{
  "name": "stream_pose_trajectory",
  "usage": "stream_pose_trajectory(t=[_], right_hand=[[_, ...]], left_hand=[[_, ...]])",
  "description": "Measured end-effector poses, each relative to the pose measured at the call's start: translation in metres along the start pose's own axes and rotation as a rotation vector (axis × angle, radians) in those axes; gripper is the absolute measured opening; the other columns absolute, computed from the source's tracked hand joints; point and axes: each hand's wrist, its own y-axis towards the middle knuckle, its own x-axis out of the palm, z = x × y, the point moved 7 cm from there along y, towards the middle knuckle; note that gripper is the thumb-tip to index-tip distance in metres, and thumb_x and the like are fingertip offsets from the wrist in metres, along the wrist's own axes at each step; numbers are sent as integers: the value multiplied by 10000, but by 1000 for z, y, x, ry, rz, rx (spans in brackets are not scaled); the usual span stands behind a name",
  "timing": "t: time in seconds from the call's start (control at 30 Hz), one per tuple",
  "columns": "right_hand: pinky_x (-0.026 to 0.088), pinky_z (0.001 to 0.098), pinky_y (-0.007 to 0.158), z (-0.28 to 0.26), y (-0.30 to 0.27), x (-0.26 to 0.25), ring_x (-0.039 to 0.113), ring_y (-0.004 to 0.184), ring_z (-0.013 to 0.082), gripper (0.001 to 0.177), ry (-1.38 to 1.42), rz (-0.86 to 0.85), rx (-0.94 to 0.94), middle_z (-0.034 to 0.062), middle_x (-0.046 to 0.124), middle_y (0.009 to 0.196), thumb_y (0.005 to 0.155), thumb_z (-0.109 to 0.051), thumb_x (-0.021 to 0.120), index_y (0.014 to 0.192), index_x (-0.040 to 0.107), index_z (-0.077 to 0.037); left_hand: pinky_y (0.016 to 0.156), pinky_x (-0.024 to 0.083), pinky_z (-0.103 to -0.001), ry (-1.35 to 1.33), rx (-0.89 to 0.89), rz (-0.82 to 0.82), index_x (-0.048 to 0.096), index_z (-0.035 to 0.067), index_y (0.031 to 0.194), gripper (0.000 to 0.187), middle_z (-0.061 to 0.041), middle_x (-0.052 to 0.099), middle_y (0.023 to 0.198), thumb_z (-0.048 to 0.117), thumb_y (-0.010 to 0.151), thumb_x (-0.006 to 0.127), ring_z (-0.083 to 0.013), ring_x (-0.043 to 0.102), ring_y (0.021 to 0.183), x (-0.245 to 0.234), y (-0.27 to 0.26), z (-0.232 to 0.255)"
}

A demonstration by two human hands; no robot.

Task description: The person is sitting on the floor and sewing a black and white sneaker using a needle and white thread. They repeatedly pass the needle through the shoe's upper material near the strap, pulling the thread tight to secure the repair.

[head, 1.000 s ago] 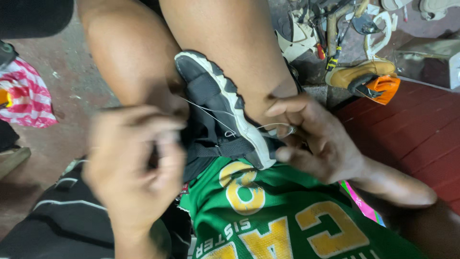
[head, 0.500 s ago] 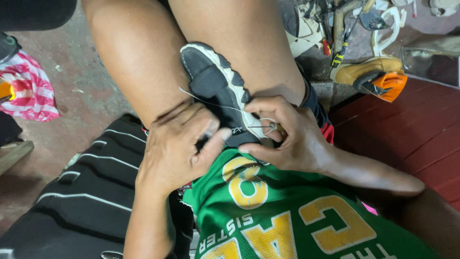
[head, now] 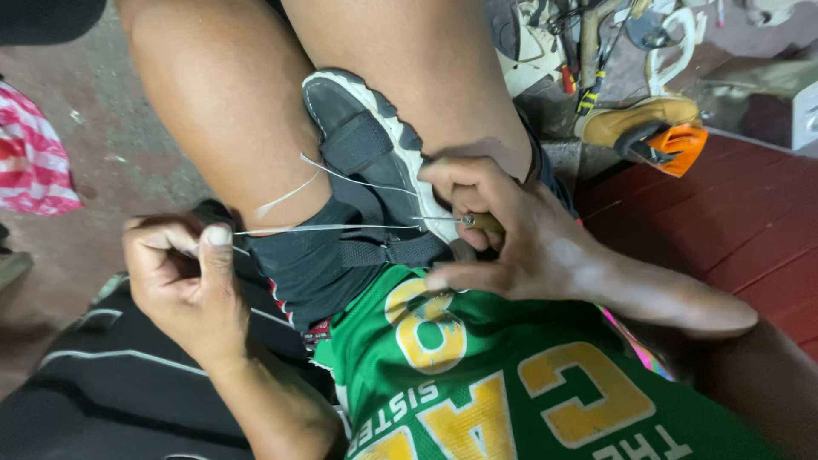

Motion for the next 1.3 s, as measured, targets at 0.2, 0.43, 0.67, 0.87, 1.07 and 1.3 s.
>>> stream_pose_trajectory(t=[0.2,0.43,0.67,0.87,1.07,1.3], right_hand=[[480,324,488,-24,0,-40,613,606,145,624,-599,-51,-69,-15,631,825,877,-297,769,1428,516,-150],[530,296,519,-60,23,-28,678,694,177,260,-669,-1,-609,44,668,1003,878,-82,733,1110,748,-196],[593,305,703,-43,24,-26,704,795,165,131,-661,-98,-720,5,663,1121,897,-110,777,963,672,-67],[590,252,701,-16,15,-34,732,859,127,145,-223,-234,-414,46,665,1115,918,-62,726,999,606,-49],[466,271,639,-1,3,-53,556,734,82,60,258,-227,-190,139,665,1136,973,-78,607,954,559,-48],[575,399,841,-34,28,-40,696,962,198,217,773,-199,-319,99,689,1053,1128,-255,498,976,497,-100]], left_hand=[[994,489,-299,377,376,-171,561,42,1234,216,-115,603,1262,137,1055,636,-220,604,1130,34,-7,50],[797,539,-392,523,448,-426,687,61,1126,282,-119,672,1056,212,897,756,-316,669,963,69,-19,63],[629,438,-409,521,400,-423,585,77,748,306,-93,538,779,191,868,842,-295,563,750,74,-15,58],[706,475,-380,636,493,-283,597,23,858,250,-117,584,883,121,1004,775,-293,568,812,65,-16,55],[641,498,-335,-834,-290,-262,604,82,822,174,-78,646,775,182,958,649,-119,608,635,67,-18,35],[720,496,-414,482,417,-582,705,23,967,226,-127,581,880,178,842,812,-313,589,853,99,-6,88]])
